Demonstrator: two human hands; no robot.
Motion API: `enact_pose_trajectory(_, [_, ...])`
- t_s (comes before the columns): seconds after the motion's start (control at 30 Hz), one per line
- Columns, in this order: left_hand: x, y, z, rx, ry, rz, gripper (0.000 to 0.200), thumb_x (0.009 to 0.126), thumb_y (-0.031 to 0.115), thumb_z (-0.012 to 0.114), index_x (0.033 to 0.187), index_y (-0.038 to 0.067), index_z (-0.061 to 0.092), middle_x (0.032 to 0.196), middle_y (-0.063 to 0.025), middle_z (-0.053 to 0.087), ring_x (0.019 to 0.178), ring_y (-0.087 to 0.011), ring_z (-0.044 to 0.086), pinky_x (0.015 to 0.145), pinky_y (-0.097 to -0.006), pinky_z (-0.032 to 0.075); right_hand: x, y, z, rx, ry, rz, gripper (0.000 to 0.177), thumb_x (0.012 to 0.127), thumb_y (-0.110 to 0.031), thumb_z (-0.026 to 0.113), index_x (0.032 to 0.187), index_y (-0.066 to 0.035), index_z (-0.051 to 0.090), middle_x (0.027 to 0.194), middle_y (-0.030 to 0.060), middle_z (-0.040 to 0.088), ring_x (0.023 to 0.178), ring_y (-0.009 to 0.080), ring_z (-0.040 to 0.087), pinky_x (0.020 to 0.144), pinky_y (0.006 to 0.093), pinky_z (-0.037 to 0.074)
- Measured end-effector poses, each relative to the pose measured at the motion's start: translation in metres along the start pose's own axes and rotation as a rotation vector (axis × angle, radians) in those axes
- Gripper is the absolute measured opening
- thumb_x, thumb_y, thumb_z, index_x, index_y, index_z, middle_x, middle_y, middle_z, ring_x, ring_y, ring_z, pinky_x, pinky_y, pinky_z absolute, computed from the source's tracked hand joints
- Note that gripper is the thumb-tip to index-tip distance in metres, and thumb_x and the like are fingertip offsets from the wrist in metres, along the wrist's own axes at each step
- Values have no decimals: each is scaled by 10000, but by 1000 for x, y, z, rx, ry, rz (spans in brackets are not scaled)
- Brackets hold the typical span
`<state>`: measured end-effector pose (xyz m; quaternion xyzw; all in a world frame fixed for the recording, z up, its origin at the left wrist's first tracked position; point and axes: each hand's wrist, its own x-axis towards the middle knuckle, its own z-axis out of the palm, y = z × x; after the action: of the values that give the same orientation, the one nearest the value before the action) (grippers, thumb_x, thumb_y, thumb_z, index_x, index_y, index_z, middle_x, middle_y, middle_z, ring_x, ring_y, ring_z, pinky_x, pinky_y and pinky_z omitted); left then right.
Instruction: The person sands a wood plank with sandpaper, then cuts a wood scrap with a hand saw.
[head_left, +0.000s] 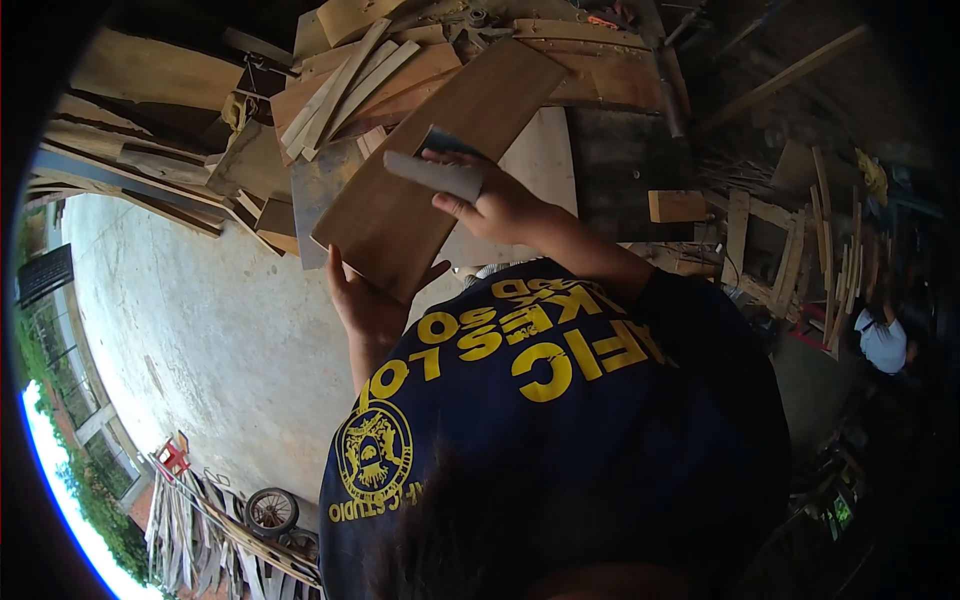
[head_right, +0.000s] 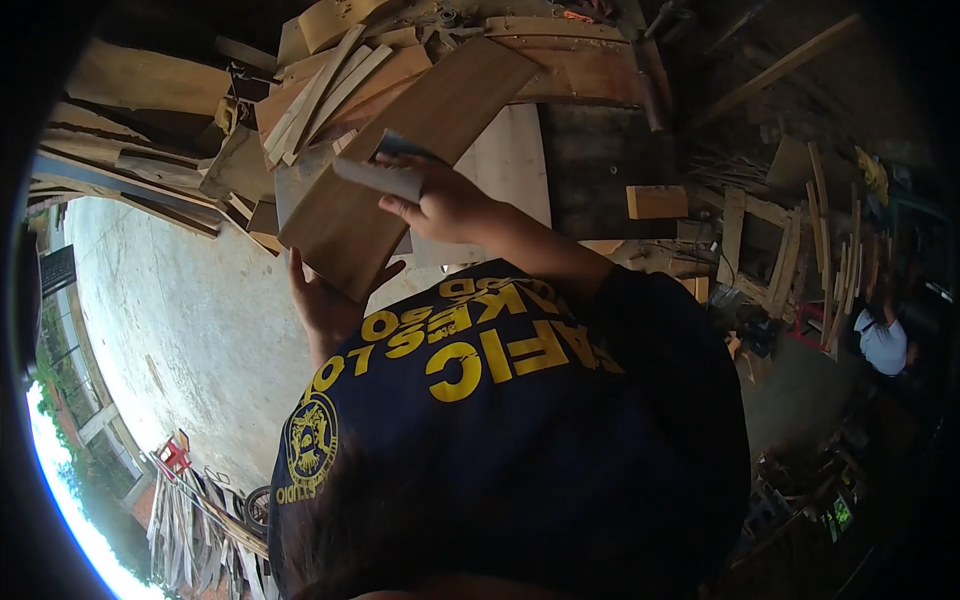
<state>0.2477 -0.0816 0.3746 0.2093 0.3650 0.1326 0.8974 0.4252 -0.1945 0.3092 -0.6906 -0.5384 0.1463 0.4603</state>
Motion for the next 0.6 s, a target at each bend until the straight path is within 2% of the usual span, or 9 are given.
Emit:
enact_pose_trajectory(0.07, [7, -3, -18, -166, 68, 21, 679, 903, 526, 392, 1407, 90, 264, 1387, -175, 365, 1255, -420, 391, 970, -667, 344, 6, -35, 26, 63, -286, -118, 475, 942, -309, 497, 1370, -130, 397, 1391, 115, 422, 1290, 291, 390, 1086, 395, 301])
enact_pose_trajectory(0.17, [2, -6, -6, -80, 42, 21, 722, 883, 608, 376, 1418, 140, 252, 1433, -135, 318, 1257, -424, 386, 941, -682, 356, 11, -8, 20, -95, -309, -171, 537, 944, -350, 471, 1429, -190, 304, 1427, 89, 374, 1336, 276, 318, 1122, 401, 241])
enact_pose_trajectory(0.2, [2, -8, -6, -80, 49, 32, 722, 883, 608, 376, 1418, 140, 252, 1433, -135, 318, 1257, -424, 386, 941, -682, 356, 16, 37, 11, -155, -296, -37, 542, 947, -349, 461, 1438, -206, 280, 1460, 57, 327, 1359, 252, 273, 1123, 400, 224])
enact_pose_trajectory(0.27, [1, -14, -13, -95, 100, -2, 733, 879, 629, 364, 1423, 150, 258, 1439, -132, 310, 1264, -419, 378, 948, -686, 345, 28, 144, -32, -228, -23, 486, 534, 919, -376, 489, 1374, -113, 390, 1338, 155, 473, 1207, 307, 478, 987, 382, 401])
enact_pose_trajectory(0.33, [1, -22, -20, -123, 118, -6, 749, 874, 641, 357, 1430, 151, 249, 1445, -132, 301, 1269, -420, 370, 944, -696, 340, 16, 264, -79, -134, 97, 622, 555, 908, -401, 487, 1364, -97, 397, 1356, 191, 445, 1200, 341, 474, 985, 391, 405])
enact_pose_trajectory(0.43, [1, -24, -14, -145, 146, -14, 770, 865, 657, 352, 1430, 144, 249, 1440, -128, 311, 1273, -423, 362, 927, -718, 334, 22, 239, -65, -478, 60, 746, 565, 918, -441, 440, 1370, -105, 394, 1420, 193, 360, 1289, 356, 366, 1066, 396, 315])
enact_pose_trajectory(0.47, [4, -21, -14, -137, 145, -14, 770, 865, 657, 352, 1430, 144, 249, 1440, -128, 311, 1273, -423, 362, 927, -718, 334, 26, 184, -51, -406, -39, 633, 574, 923, -464, 399, 1387, -125, 376, 1465, 180, 287, 1346, 352, 268, 1122, 384, 210])
enact_pose_trajectory(0.57, [8, -16, -29, -82, 130, 53, 787, 861, 673, 336, 1429, 134, 249, 1435, -135, 319, 1280, -421, 353, 926, -719, 332, 10, 29, 19, -325, -301, -47, 477, 959, -372, 407, 1421, -296, 314, 1506, 32, 246, 1386, 280, 220, 1144, 403, 156])
enact_pose_trajectory(0.6, [9, -13, -42, -366, 52, -2, 793, 861, 675, 330, 1430, 130, 243, 1437, -139, 316, 1284, -423, 347, 926, -724, 328, 4, -11, 32, -244, -351, -167, 491, 958, -369, 414, 1428, -284, 301, 1505, 28, 249, 1388, 274, 216, 1144, 390, 158])
